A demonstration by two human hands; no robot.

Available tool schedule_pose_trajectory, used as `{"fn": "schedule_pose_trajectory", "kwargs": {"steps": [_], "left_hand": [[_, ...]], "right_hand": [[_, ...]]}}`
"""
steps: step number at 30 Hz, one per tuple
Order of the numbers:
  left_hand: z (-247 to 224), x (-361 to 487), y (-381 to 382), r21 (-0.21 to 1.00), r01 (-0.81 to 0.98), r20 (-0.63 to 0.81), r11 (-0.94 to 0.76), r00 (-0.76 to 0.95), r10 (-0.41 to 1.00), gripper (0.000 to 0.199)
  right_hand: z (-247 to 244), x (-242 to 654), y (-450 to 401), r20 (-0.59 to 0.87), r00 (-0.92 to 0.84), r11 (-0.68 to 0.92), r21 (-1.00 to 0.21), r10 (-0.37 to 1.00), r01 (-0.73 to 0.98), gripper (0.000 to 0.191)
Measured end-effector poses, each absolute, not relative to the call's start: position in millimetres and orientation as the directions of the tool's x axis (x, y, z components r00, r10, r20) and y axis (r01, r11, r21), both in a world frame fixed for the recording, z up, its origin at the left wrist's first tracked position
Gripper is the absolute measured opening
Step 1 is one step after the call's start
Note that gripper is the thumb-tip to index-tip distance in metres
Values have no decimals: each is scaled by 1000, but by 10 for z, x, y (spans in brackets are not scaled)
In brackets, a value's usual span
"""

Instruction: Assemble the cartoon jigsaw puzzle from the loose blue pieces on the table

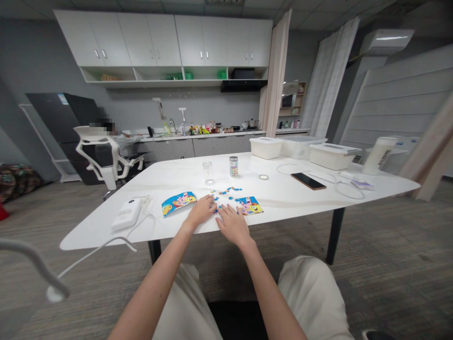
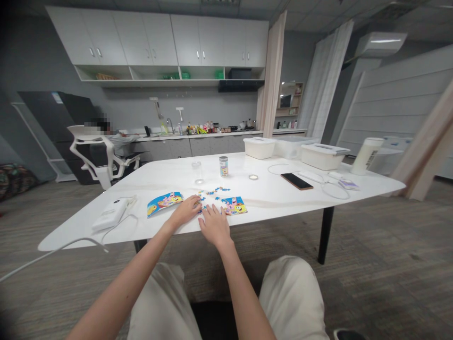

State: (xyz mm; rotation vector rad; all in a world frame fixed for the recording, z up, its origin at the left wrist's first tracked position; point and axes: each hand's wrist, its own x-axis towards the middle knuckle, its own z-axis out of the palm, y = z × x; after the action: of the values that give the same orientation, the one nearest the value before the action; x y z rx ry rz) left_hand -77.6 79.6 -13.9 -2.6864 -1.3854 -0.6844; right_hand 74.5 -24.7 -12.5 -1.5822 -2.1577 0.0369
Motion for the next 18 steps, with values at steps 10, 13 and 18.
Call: {"fn": "schedule_pose_trajectory", "kwargs": {"steps": [10, 13, 18], "left_hand": [[-147, -785, 802, 162, 773, 417, -613, 510, 752, 26], [-139, -783, 795, 165, 775, 416, -611, 507, 755, 24], [-130, -783, 790, 180, 769, 413, -613, 507, 757, 25]], "right_hand": [[-113, 739, -262, 349, -227, 331, -278, 909, 902, 47], [-108, 739, -262, 347, -228, 333, -281, 910, 900, 47], [-109, 739, -259, 347, -230, 334, -282, 910, 899, 46]]}}
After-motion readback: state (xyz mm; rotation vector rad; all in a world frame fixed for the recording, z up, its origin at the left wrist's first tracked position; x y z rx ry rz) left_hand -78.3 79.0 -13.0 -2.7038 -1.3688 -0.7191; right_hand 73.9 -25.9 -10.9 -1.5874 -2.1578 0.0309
